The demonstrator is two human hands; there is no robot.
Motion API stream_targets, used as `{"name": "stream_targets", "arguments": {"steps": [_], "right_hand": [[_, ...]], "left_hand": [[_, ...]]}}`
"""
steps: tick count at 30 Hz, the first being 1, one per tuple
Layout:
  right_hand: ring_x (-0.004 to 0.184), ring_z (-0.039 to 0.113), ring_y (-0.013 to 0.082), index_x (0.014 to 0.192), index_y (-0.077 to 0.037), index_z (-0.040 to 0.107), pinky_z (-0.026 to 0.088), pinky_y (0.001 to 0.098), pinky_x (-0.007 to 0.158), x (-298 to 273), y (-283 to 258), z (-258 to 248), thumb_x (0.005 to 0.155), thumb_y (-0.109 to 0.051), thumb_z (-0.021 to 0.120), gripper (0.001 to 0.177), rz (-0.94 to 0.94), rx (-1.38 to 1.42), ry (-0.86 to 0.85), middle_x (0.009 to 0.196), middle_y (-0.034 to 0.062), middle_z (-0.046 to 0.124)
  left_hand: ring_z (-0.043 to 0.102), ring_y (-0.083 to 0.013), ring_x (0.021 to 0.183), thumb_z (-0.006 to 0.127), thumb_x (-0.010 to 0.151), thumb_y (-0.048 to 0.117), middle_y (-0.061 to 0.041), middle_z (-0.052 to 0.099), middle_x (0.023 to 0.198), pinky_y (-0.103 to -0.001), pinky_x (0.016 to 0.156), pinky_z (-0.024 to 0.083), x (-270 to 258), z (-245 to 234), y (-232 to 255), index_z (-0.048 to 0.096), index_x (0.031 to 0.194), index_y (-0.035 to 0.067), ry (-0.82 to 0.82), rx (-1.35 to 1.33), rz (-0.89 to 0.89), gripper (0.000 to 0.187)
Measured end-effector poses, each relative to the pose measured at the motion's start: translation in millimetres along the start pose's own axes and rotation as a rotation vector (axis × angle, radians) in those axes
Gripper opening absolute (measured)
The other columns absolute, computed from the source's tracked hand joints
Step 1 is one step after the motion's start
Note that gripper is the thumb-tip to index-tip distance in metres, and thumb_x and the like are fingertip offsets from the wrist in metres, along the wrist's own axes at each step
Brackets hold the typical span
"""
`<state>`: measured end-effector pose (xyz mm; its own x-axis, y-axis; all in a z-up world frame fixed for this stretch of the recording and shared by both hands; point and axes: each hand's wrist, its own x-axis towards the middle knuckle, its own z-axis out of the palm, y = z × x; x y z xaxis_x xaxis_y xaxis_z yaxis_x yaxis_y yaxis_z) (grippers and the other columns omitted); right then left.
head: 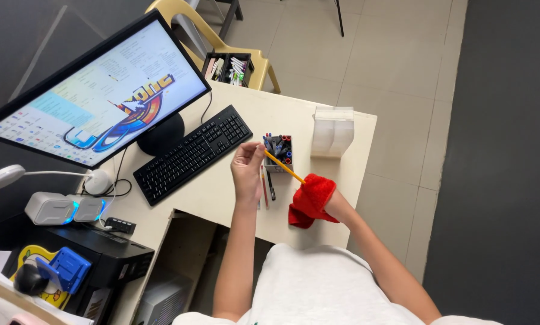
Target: The person wipes a white plastic organizer with a red cloth, then places it on the desk. They proceed to pick up several pens and markers from a pen holder, wipe each one individually with the cloth, and place them on the desk surface.
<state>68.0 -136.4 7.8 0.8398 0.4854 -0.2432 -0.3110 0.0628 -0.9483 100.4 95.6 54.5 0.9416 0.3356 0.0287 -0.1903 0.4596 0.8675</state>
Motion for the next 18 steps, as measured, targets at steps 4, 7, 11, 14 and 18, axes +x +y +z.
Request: {"name": "stream_targets", "arguments": {"steps": [4, 7, 11, 14, 18], "right_hand": [[0.104, 0.071, 0.0126, 0.109, -0.005, 0.060, 0.058, 0.0297, 0.087, -5, -8, 7, 0.094, -0.020, 0.061, 0.020, 0.025, 0.140, 0.027, 0.105, 0.0045, 0.071], [0.096, 0.066, 0.0126, 0.108, -0.002, 0.061, 0.055, 0.0292, 0.084, -1, -5, 5, 0.097, -0.016, 0.061, 0.018, 0.079, 0.081, 0.034, 0.104, 0.0058, 0.072], [0.092, 0.061, 0.0156, 0.112, 0.003, 0.066, 0.055, 0.0321, 0.084, -4, 19, -4, 0.096, -0.007, 0.058, 0.021, 0.081, -0.216, -0.050, 0.102, 0.0088, 0.069], [0.103, 0.061, 0.0140, 0.120, 0.002, 0.062, 0.052, 0.0304, 0.092, -6, 25, -4, 0.089, -0.003, 0.054, 0.033, 0.032, -0.216, -0.096, 0.115, 0.0051, 0.067], [0.099, 0.062, 0.0154, 0.121, -0.001, 0.064, 0.054, 0.0325, 0.088, -5, 42, -18, 0.096, -0.012, 0.055, 0.029, 0.220, -0.177, 0.006, 0.110, 0.0071, 0.070]], "left_hand": [[0.068, -0.0079, 0.094, 0.066, 0.097, 0.015, 0.000, 0.073, 0.105, -0.025, 0.089, 0.057, -37, 27, -5, 0.070, 0.109, 0.010, -0.057, 0.116, -0.196, 0.014], [0.071, -0.0091, 0.093, 0.061, 0.099, 0.019, 0.001, 0.074, 0.099, -0.027, 0.089, 0.061, -59, 11, -46, 0.071, 0.109, 0.008, -0.204, 0.357, -0.246, 0.018], [0.060, -0.0118, 0.078, 0.053, 0.112, 0.025, -0.002, 0.061, 0.082, -0.029, 0.078, 0.052, -51, -55, -110, 0.071, 0.118, 0.001, -0.071, 0.286, -0.226, 0.030], [0.055, -0.0163, 0.076, 0.051, 0.114, 0.026, -0.005, 0.055, 0.083, -0.034, 0.074, 0.050, -38, -114, -144, 0.069, 0.127, -0.002, 0.131, 0.449, -0.234, 0.036], [0.065, -0.0283, 0.096, 0.059, 0.098, 0.020, -0.015, 0.065, 0.109, -0.042, 0.088, 0.053, -25, -210, -232, 0.059, 0.133, -0.002, 0.128, 1.084, -0.138, 0.041]]}}
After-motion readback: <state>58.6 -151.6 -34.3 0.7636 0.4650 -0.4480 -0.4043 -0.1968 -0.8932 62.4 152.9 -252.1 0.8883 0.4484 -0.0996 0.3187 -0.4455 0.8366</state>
